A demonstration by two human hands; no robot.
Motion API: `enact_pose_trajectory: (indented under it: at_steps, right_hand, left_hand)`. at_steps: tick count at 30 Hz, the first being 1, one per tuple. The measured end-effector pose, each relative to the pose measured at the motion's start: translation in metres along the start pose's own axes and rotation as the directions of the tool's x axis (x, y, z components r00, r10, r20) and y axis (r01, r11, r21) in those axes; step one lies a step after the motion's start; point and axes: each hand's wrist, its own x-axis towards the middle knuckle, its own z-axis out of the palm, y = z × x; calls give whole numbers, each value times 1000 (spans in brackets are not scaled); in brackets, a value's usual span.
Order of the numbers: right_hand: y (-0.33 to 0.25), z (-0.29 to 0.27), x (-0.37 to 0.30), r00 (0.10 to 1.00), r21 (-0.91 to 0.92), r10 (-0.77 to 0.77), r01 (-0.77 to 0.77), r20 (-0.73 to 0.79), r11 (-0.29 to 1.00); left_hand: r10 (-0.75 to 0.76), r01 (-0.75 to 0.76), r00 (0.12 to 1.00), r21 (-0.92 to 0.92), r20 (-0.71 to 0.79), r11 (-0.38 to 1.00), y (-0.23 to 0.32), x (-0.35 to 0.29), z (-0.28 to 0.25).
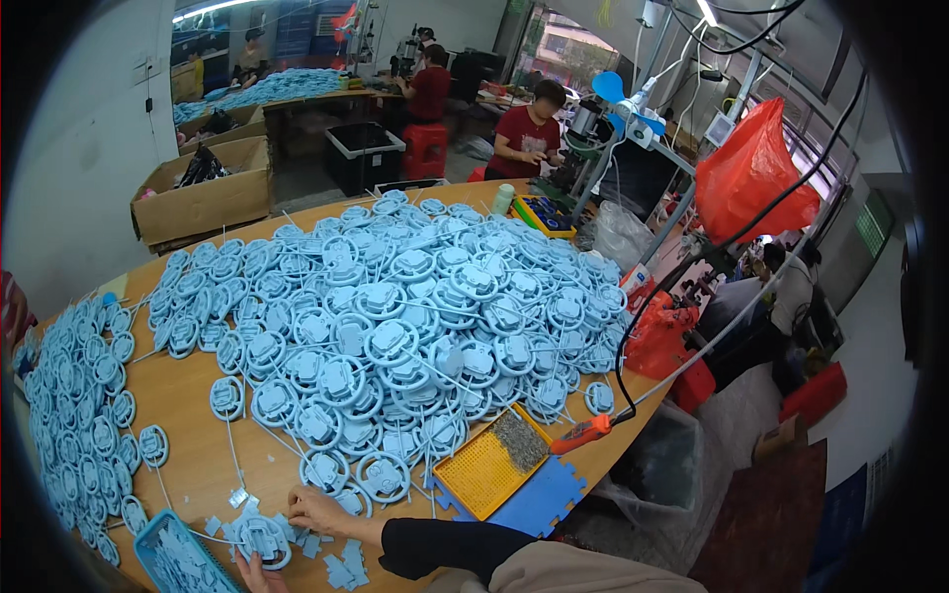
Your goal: Assembling blue plastic toy parts using an electric screwdriver in a factory.
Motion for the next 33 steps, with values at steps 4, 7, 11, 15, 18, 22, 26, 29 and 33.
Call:
enact_pose_trajectory:
  at_steps: [4, 7, 11, 15, 18, 22, 26, 29, 33]
  right_hand:
    - [-12, -6, 8, 989, 104, 132, -139, 72, 985]
    - [6, -4, 4, 994, 164, 110, -112, 19, 980]
    - [21, -21, -6, 929, 395, 365, -359, 62, 846]
    - [1, -30, -7, 857, 698, 383, -507, 345, 505]
    - [-6, -59, -5, 849, 768, 472, -461, 237, 444]
    - [-11, -103, -2, 879, 794, 464, -362, 115, 489]
    - [-46, -134, 7, 850, 741, 523, -388, 59, 548]
    - [-45, -126, 15, 842, 755, 537, -391, 61, 527]
    - [-48, -124, 12, 864, 739, 503, -324, -23, 590]
  left_hand:
    - [0, -2, 999, -36, -55, 999, -11, 5, 3]
    - [-3, -1, 998, -56, -64, 998, -18, 14, 13]
    - [-12, 7, 998, -82, -60, 997, -31, 37, 30]
    - [88, -82, 996, 159, -28, 984, -36, 42, 9]
    - [213, -193, 975, -234, 63, 953, -38, 46, 49]
    - [140, -105, 965, -165, 223, 981, -21, 63, 103]
    - [122, -61, 945, -202, 304, 978, 3, 69, 138]
    - [172, -115, 921, -178, 348, 977, 6, 69, 136]
    - [301, -320, 860, -23, 413, 947, 1, 65, 136]
